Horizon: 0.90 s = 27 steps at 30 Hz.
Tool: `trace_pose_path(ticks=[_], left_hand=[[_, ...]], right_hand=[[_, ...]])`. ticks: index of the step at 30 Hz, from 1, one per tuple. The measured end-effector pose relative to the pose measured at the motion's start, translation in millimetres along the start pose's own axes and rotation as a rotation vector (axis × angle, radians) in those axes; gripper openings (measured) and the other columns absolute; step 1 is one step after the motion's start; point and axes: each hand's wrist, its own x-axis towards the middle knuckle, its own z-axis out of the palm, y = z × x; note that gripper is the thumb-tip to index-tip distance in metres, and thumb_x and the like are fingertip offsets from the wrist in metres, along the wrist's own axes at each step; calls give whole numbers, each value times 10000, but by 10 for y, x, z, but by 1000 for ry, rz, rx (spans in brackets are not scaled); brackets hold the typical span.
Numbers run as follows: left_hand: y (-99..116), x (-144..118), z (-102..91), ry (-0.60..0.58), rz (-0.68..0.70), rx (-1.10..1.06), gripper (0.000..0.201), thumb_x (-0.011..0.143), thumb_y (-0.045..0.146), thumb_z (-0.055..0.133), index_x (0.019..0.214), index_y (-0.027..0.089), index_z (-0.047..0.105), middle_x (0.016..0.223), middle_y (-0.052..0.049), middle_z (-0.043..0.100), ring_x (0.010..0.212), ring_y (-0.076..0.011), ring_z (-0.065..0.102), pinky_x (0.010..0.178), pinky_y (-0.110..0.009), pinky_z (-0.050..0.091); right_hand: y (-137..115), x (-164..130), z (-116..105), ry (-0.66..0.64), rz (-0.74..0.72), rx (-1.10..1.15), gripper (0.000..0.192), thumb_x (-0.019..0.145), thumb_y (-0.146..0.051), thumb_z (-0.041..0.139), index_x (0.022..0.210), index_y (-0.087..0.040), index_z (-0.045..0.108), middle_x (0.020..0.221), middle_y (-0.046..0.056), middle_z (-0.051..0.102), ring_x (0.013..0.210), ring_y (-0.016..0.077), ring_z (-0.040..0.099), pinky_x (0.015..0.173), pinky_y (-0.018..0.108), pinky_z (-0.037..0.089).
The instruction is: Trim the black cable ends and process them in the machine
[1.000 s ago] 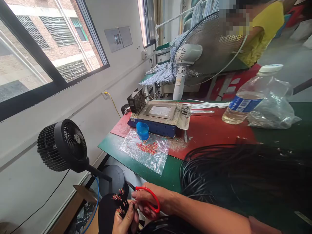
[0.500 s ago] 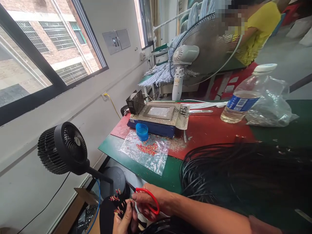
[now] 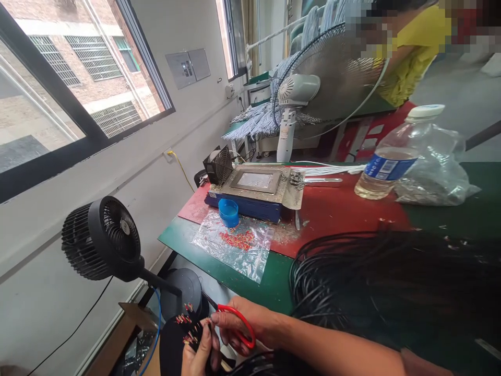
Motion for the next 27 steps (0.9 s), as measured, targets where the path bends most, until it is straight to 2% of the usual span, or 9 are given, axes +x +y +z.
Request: trace_pose_path(ticks=[5, 9, 11, 13, 16, 18, 20, 23, 27], left_hand=[[20, -13, 56, 66, 7, 20, 308, 551, 430, 662, 611, 138, 583, 384, 60, 447, 283, 4, 286, 352, -168, 146], [3, -21, 68, 74, -36, 0, 309, 543, 418, 675, 531, 128, 569, 352, 67, 402, 304, 7, 286, 364, -164, 152], [-5, -19, 59, 65, -37, -33, 309, 550, 414, 671, 510, 128, 561, 347, 68, 401, 297, 11, 276, 355, -161, 145], [-2, -10, 41, 98, -36, -74, 287, 533, 407, 687, 581, 139, 595, 355, 62, 451, 296, -1, 315, 342, -160, 180], [30, 12, 7, 240, -115, -184, 307, 489, 297, 742, 741, 161, 629, 423, 39, 577, 387, -55, 491, 390, -169, 337], [67, 24, -10, 318, -209, -294, 291, 488, 186, 745, 756, 169, 633, 505, 21, 655, 484, -85, 582, 464, -186, 428], [107, 25, -13, 346, -291, -402, 231, 515, 129, 722, 728, 174, 643, 561, 10, 700, 535, -94, 619, 538, -207, 486], [131, 12, 7, 270, -369, -485, 113, 578, 137, 677, 680, 184, 663, 552, 11, 709, 548, -93, 629, 566, -212, 510], [60, 13, 40, 135, -286, -408, 113, 583, 192, 684, 696, 187, 675, 589, 16, 702, 567, -54, 608, 521, -148, 478]], right_hand=[[-39, 3, 23, 47, -57, 5, 521, 673, -590, 571, 481, -108, 517, 343, -39, 436, 266, 43, 369, 266, 149, 252], [-39, 3, 25, 59, -64, -22, 462, 695, -537, 578, 518, -113, 529, 371, -40, 456, 270, 42, 364, 269, 154, 251], [-27, 1, 24, 73, -76, -83, 449, 702, -529, 572, 530, -118, 530, 376, -45, 442, 282, 46, 364, 285, 160, 256], [-9, -2, 26, 123, -131, -220, 439, 704, -526, 572, 540, -121, 532, 386, -52, 419, 317, 48, 367, 320, 165, 261], [38, 4, 36, 283, -394, -619, 387, 696, -471, 610, 542, -124, 537, 454, -43, 425, 418, 51, 374, 403, 179, 266], [80, 15, 45, 380, -678, -949, 340, 740, -396, 578, 532, -132, 523, 500, -26, 446, 468, 63, 366, 435, 203, 252], [110, 18, 55, 405, -947, -1220, 304, 815, -299, 478, 557, -144, 516, 536, -8, 477, 493, 78, 366, 460, 224, 256], [106, -17, 72, 342, -1174, -1473, 279, 878, -205, 353, 675, -152, 537, 592, 3, 520, 524, 95, 392, 500, 247, 283], [50, -96, 94, 278, -1257, -1650, 306, 895, -188, 305, 687, -155, 527, 617, 13, 517, 542, 113, 418, 481, 278, 243]])
